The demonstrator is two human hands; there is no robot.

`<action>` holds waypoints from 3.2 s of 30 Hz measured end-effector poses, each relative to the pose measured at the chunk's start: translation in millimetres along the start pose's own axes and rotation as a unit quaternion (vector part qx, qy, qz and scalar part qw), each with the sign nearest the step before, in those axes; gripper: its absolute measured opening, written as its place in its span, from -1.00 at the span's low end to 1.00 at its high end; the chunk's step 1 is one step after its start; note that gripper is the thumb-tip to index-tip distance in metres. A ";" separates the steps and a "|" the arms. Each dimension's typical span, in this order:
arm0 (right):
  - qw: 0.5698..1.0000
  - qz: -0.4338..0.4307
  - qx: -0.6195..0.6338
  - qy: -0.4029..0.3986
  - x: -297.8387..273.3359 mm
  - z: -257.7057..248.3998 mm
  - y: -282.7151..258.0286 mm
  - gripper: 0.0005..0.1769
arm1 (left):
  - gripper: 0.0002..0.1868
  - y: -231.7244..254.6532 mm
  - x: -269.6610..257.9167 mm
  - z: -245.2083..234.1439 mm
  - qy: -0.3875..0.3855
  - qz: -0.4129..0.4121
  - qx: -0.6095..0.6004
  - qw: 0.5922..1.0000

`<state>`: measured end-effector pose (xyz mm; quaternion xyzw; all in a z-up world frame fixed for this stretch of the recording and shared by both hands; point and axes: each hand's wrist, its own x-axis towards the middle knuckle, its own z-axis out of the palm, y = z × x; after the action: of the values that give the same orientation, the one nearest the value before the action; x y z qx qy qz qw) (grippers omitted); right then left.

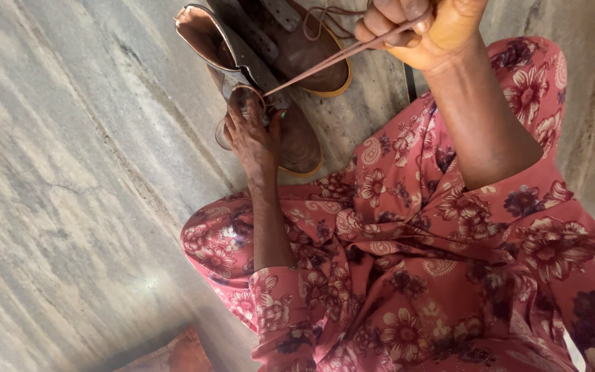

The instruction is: The person sits on the floor and removes the old laces from a pair of brown leather shoes. They then thread new laces through the eyelets and tie them.

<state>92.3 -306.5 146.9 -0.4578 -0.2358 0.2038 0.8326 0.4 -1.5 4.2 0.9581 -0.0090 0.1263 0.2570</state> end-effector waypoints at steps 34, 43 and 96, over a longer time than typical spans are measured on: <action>0.657 0.085 -0.747 -0.061 27.1 78.5 153.5 -0.24 | -0.83 -45.7 -0.7 25.6 -0.023 -0.123 -0.455 0.882; 0.627 0.027 -0.778 -0.020 20.9 79.9 175.6 -0.27 | -0.70 -39.6 3.3 10.5 -0.028 -0.171 -0.680 0.712; 0.972 0.010 -0.202 0.119 3.7 -5.9 -7.5 -0.69 | -0.87 11.3 12.9 -14.5 0.058 -0.057 -0.153 0.985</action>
<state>99.6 -312.1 151.3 -0.6396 -0.1670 0.1043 0.7431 8.5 -3.5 25.0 0.8974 0.0419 0.1643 0.4075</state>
